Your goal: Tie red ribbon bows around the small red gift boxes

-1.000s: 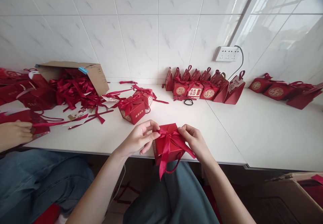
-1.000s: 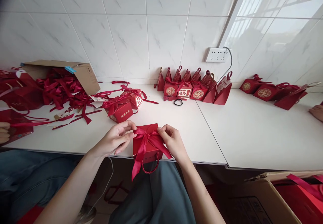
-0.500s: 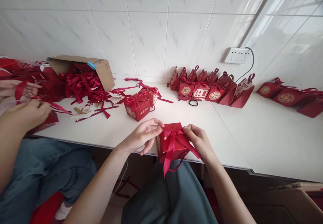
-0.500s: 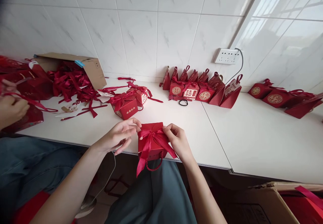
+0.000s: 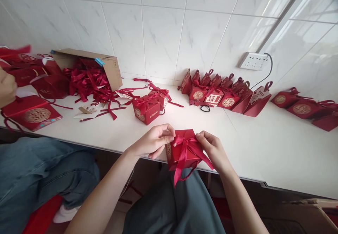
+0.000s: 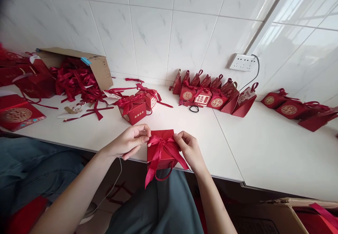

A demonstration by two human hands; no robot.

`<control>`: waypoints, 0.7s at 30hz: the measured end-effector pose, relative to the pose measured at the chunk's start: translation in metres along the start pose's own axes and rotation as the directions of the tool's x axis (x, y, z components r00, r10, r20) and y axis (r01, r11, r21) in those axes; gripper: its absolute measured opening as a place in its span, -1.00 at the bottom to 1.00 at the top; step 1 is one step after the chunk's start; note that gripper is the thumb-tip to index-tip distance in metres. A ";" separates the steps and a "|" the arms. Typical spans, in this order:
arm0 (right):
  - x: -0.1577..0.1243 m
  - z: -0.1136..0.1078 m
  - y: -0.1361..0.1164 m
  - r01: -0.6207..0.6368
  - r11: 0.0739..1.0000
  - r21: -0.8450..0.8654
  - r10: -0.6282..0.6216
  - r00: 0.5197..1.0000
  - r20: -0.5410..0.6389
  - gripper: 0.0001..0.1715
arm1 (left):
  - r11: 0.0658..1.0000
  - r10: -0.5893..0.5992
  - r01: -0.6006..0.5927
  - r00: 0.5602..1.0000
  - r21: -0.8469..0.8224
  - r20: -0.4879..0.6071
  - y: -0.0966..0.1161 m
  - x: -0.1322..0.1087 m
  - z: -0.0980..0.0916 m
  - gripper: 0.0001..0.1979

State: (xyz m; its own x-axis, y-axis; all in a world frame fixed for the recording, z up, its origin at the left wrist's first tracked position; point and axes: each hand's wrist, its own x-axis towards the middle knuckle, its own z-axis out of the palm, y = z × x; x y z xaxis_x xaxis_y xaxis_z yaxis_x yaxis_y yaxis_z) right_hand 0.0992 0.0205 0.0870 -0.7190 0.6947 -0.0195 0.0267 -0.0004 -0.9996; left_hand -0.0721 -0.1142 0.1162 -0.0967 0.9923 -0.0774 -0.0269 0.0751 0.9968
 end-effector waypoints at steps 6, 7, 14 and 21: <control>-0.001 0.000 -0.001 0.014 0.999 -0.030 -0.014 1.000 0.008 -0.49 | 0.999 0.018 -0.017 1.000 0.042 -0.024 -0.001 -0.006 -0.006 -0.83; -0.002 0.000 -0.002 0.013 0.999 -0.035 -0.013 1.000 0.013 -0.48 | 0.999 0.024 -0.023 1.000 0.036 -0.018 0.000 -0.006 -0.005 -0.81; -0.007 0.003 -0.004 0.016 1.000 -0.003 -0.016 1.000 0.026 -0.47 | 0.982 0.037 0.009 0.970 0.187 -0.238 0.002 -0.001 0.010 -0.82; 0.001 0.004 -0.001 0.037 0.999 0.021 -0.038 0.998 0.041 -0.50 | 0.985 0.080 -0.031 0.952 0.168 -0.296 -0.005 -0.005 0.014 -0.84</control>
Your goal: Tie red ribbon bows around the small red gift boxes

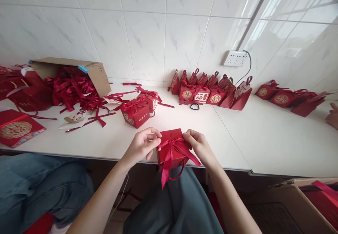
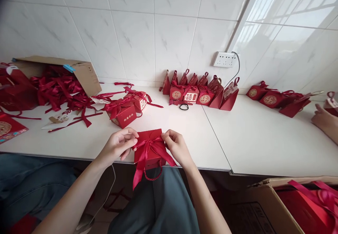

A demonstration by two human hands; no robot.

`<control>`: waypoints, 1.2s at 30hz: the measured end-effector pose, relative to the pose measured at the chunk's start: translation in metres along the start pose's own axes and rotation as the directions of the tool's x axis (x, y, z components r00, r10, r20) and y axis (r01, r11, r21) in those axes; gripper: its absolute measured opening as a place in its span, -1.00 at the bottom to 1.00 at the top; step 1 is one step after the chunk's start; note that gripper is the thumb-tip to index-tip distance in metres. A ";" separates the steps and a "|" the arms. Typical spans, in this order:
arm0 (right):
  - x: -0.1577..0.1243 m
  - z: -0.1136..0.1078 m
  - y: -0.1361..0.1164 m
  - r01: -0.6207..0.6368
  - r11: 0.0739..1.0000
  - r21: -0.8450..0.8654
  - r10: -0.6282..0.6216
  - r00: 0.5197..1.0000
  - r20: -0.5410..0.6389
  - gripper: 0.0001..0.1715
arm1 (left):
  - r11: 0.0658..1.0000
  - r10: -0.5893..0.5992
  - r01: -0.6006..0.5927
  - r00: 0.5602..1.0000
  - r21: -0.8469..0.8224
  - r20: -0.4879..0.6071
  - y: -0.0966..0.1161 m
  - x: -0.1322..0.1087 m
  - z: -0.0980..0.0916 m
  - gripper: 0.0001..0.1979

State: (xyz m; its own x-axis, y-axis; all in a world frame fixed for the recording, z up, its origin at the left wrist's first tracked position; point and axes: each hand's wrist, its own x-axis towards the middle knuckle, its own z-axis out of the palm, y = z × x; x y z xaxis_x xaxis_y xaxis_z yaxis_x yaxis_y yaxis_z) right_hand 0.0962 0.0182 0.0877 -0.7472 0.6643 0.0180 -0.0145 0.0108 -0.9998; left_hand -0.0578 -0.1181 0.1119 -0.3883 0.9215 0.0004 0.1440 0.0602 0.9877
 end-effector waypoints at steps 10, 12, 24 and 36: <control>0.001 0.003 0.007 -0.087 0.988 0.125 0.083 0.996 0.035 -0.50 | 1.000 -0.008 0.009 0.997 0.013 -0.077 -0.006 0.003 0.003 -0.84; 0.001 0.002 0.007 -0.090 0.987 0.133 0.084 0.995 0.052 -0.50 | 0.997 -0.048 0.054 0.992 0.046 -0.119 -0.003 0.002 0.005 -0.81; -0.001 -0.001 0.008 -0.062 0.992 0.112 0.055 0.996 0.069 -0.52 | 0.951 0.077 -0.046 0.993 0.305 -0.091 0.014 -0.009 0.002 -0.85; -0.003 0.000 0.007 -0.051 0.994 0.094 0.047 0.998 0.049 -0.50 | 0.997 -0.009 0.028 0.968 0.074 -0.251 0.005 -0.006 -0.009 -0.73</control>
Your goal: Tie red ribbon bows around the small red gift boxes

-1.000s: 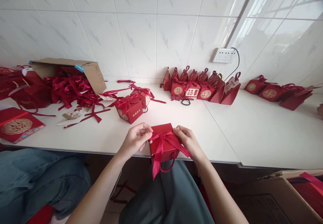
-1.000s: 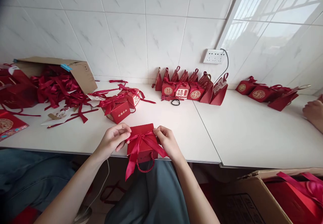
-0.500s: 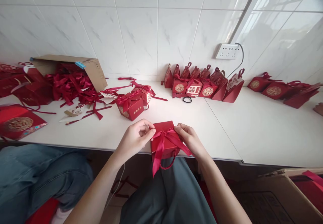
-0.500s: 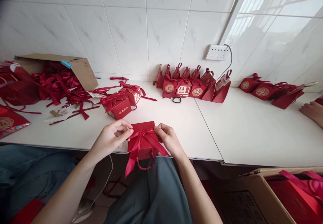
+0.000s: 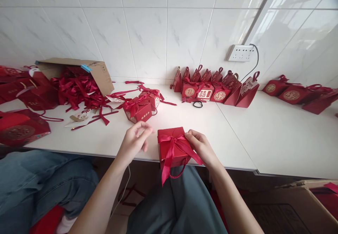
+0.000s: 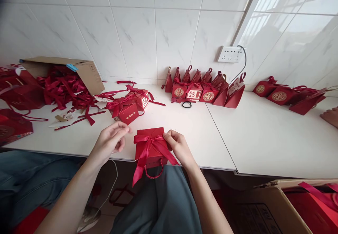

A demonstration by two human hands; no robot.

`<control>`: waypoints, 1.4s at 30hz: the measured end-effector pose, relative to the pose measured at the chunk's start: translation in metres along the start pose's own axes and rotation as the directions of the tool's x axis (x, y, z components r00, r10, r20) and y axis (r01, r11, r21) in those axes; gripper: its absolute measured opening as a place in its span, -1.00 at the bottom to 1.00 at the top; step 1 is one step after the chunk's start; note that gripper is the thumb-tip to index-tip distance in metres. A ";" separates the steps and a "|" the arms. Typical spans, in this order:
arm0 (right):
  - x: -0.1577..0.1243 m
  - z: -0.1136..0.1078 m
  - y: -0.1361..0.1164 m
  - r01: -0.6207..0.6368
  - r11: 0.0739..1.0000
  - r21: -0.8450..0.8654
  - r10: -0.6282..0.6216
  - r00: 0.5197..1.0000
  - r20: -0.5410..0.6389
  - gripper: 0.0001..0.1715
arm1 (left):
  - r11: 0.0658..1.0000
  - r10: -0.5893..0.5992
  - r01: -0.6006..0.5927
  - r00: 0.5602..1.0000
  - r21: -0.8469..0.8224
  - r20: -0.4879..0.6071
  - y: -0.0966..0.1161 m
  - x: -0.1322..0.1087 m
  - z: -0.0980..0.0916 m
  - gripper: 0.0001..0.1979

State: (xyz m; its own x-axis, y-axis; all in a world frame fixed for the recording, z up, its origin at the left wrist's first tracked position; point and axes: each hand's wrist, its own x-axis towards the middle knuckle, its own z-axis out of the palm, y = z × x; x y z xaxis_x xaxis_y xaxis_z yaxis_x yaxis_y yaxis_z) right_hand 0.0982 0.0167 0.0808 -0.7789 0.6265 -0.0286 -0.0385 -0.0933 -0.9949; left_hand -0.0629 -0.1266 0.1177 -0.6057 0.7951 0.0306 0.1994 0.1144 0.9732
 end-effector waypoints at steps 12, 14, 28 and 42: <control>-0.001 0.004 0.002 -0.045 0.998 0.038 0.046 0.998 -0.042 -0.49 | 0.994 -0.102 0.103 0.994 -0.022 0.042 -0.011 -0.013 0.032 -0.60; 0.002 0.004 0.005 -0.045 0.997 0.067 0.048 0.998 -0.043 -0.51 | 0.991 -0.103 0.104 0.995 -0.087 0.012 -0.016 -0.014 0.035 -0.61; -0.086 0.049 0.001 -0.070 0.859 -0.507 0.124 0.990 0.073 -0.48 | 0.991 -0.073 0.067 0.996 -0.113 -0.042 -0.018 -0.015 0.039 -0.62; -0.073 0.079 0.025 -0.066 0.988 -0.143 0.095 0.974 0.204 -0.35 | 0.992 -0.001 0.007 0.999 0.124 -0.052 -0.010 -0.017 0.037 -0.58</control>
State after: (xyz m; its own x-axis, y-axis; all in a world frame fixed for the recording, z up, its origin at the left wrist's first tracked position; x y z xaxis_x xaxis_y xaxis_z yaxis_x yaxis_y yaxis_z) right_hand 0.1044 -0.0927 0.0655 -0.8904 0.4435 -0.1022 0.1028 -0.0226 -0.9944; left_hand -0.0258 -0.1194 0.0989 -0.6451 0.7630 0.0414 0.2885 0.1931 0.9378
